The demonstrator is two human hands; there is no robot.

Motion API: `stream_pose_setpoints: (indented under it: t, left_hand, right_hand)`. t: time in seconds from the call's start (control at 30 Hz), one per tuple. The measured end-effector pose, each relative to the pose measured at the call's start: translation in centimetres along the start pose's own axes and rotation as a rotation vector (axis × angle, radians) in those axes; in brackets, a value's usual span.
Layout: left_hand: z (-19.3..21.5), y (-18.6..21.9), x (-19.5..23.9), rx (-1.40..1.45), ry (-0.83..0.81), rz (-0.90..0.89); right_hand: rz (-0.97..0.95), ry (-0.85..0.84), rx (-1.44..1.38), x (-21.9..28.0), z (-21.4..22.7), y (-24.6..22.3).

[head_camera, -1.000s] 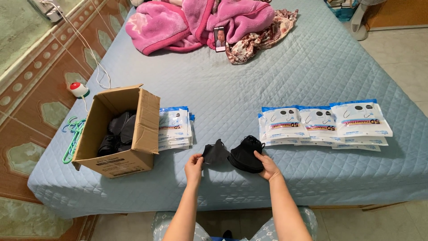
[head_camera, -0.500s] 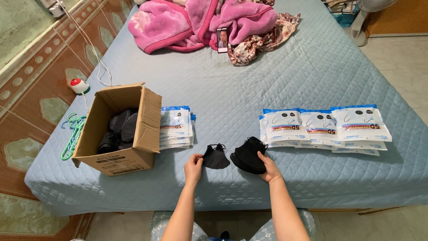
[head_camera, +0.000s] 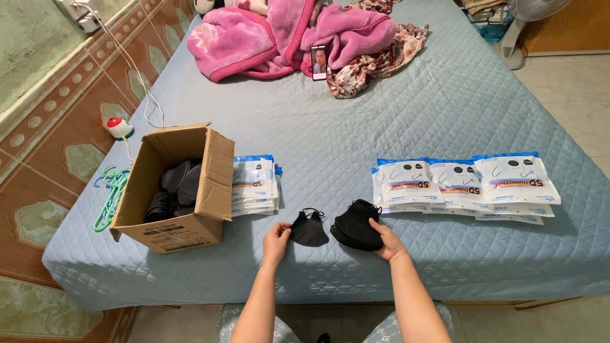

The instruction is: The person sits on the floor in front of a bed and packs black face masks into white and blue sealed plastic bags. They take masks from a cardboard box, fold them, place them into the bags, and arrange the filled bags on the bed.

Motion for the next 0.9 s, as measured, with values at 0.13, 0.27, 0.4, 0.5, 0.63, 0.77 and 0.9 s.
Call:
stream_pose_setpoints:
  t: [0.13,0.27,0.4,0.5,0.63,0.77,0.9]
  left_hand:
    - [-0.2,0.5,0.2,-0.013,-0.018,-0.014]
    - [-0.5,0.6,0.2,-0.032,-0.017,-0.045]
    - [-0.4,-0.2,0.0,-0.008,0.002,-0.077]
    - [0.4,2.2,1.7,0.021,0.133,-0.08]
    - [-1.0,9.2,6.1,-0.056,0.194,-0.147]
    - [-5.4,12.6,7.2,-0.145,0.108,-0.441]
    - [-9.9,15.5,8.3,-0.255,-0.052,-0.546]
  right_hand:
    - [-0.006,-0.009,0.024,-1.6,4.0,0.0]
    - [0.008,0.0,0.039,-1.6,5.6,-0.8]
    - [0.0,0.002,0.05,-1.1,5.7,-0.7]
    - [0.034,-0.01,0.046,-1.3,5.9,-0.3]
    - [0.043,-0.011,0.058,-1.3,5.9,-0.5]
    - [0.05,-0.023,0.05,-1.8,6.4,-0.1]
    - [0.043,-0.005,0.048,-0.5,5.3,-0.7]
Point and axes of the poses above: each hand's wrist, its own x-axis away from the middle knuckle, its own z-axis out of the back of the hand, y = z × x, the point moved 9 cm from there along -x, towards the middle knuckle, and after that the axes turned 8 degrees about x, right-handed, at the moved point
